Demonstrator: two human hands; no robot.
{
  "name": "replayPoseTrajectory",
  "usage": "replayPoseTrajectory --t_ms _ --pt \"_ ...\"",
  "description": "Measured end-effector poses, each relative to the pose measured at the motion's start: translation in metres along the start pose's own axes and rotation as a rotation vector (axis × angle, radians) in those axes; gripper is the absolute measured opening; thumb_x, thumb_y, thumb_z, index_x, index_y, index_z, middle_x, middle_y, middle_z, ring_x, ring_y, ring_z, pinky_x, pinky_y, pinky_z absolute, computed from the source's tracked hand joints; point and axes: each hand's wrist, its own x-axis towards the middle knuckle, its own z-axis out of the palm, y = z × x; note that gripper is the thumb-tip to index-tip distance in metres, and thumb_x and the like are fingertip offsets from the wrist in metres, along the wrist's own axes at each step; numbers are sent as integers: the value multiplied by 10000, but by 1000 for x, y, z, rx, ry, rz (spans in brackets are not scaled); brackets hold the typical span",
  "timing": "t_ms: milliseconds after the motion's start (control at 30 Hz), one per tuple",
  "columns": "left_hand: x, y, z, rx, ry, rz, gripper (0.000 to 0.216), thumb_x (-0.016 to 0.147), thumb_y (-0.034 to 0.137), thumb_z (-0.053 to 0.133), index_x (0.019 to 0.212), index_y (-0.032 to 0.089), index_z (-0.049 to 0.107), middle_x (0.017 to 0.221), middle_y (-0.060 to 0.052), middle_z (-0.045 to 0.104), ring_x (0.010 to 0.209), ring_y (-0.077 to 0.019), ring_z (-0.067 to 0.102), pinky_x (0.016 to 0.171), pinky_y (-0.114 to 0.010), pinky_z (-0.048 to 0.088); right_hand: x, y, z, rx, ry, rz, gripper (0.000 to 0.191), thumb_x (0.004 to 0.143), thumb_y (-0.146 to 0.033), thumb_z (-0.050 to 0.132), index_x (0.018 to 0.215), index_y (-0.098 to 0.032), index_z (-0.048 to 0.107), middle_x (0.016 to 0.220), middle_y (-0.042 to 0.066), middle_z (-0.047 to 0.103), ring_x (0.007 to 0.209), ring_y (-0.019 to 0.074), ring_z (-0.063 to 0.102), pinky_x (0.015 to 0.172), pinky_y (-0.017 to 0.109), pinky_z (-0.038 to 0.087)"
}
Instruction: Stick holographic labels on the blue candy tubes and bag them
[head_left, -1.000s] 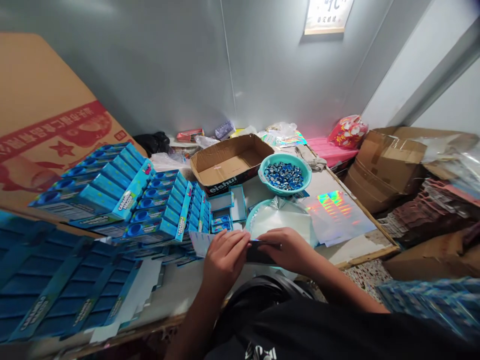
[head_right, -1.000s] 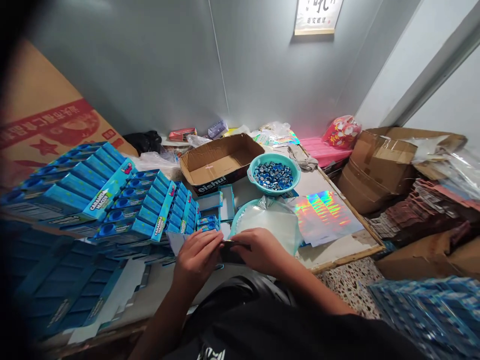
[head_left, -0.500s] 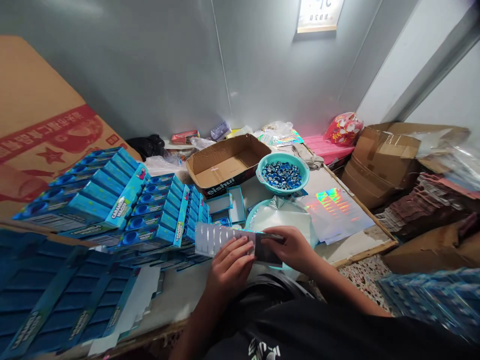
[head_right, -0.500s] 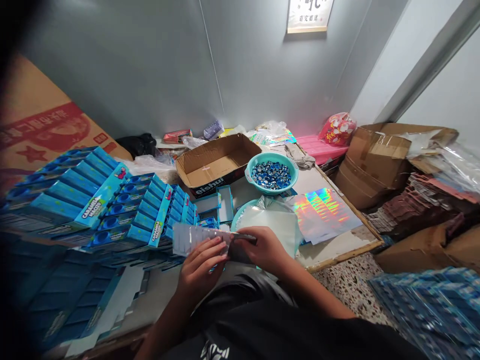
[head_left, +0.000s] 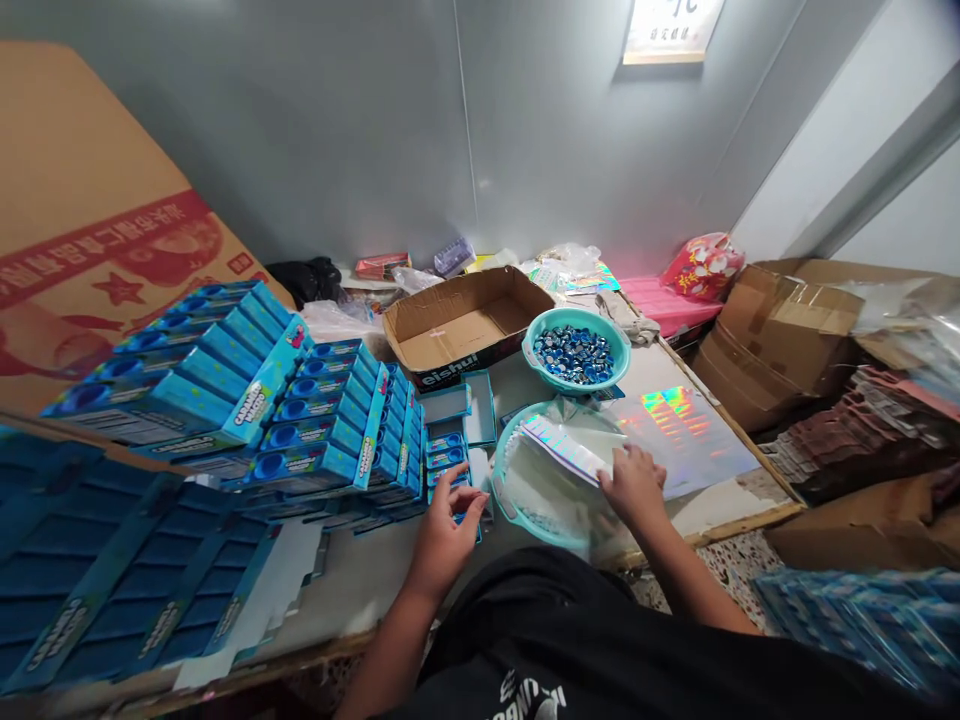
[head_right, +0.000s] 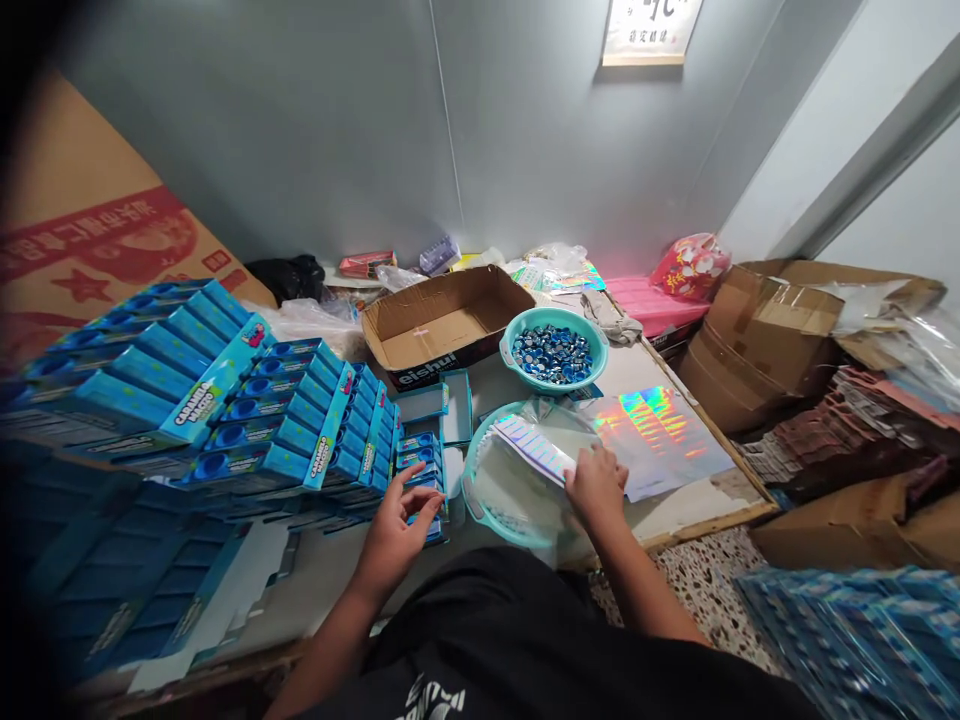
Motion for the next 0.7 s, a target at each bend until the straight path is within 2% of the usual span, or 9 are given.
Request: replayPoseTrajectory --t_ms 67,133,167,233,333,433,567,633,700 --pt "1 1 -4 48 -50 -16 557 894 360 579 1392 201 386 965 -52 720 944 -182 677 907 -367 503 -6 -23 -1 54 -37 -258 305 869 -203 599 1161 -139 661 1299 200 596 1215 340 532 1016 489 375" --pt "2 3 -6 86 -90 -22 575 895 335 562 1418 212 358 1044 -71 716 967 -187 669 850 -348 510 -12 -52 -3 223 -187 -552 285 917 -237 574 1182 -174 653 1189 142 665 1084 259 617 953 393 446" --pt "2 5 -7 101 -108 -24 589 887 323 568 1426 223 351 1084 -78 707 960 -187 666 804 -331 514 -15 -67 -3 326 -278 -657 281 925 -263 581 1186 -184 653 1142 120 685 1020 229 642 910 353 472" --pt "4 6 -9 103 -138 -16 640 859 291 593 1443 238 336 1145 -86 680 919 -176 662 744 -305 516 -22 -95 -3 463 -413 -764 322 913 -328 627 1208 -201 645 1089 91 703 932 196 661 827 305 492" --pt "4 6 -10 40 -152 -10 732 800 236 641 1459 247 323 1206 -98 628 846 -145 651 745 -295 536 -32 -127 -1 465 -514 -757 349 870 -335 690 1203 -233 658 995 51 724 827 171 658 724 270 463" --pt "1 3 -10 -19 -119 -27 772 782 248 678 1467 259 321 1224 -107 590 813 -130 641 725 -286 552 -38 -141 4 478 -567 -649 262 842 -199 674 1101 -223 701 800 6 716 692 138 626 638 243 411" --pt "-7 0 -8 -57 -67 -35 780 785 254 682 1474 278 317 1215 -102 577 846 -139 648 707 -268 553 -38 -139 19 752 -684 -511 240 780 -187 685 1018 -165 708 655 -22 643 585 120 564 564 236 389" --pt "-10 -1 -7 -64 -49 -37 755 800 277 676 1469 281 327 1223 -102 580 867 -144 653 727 -277 554 -36 -136 27 894 -739 -431 251 739 -243 719 974 -155 710 658 -17 646 583 127 569 562 245 405" --pt "-10 -4 -8 -103 -62 -49 735 805 325 688 1456 267 352 1210 -101 608 934 -164 659 800 -309 555 -34 -133 33 1031 -736 -296 294 680 -284 760 938 -152 710 682 0 672 609 145 600 588 263 432"
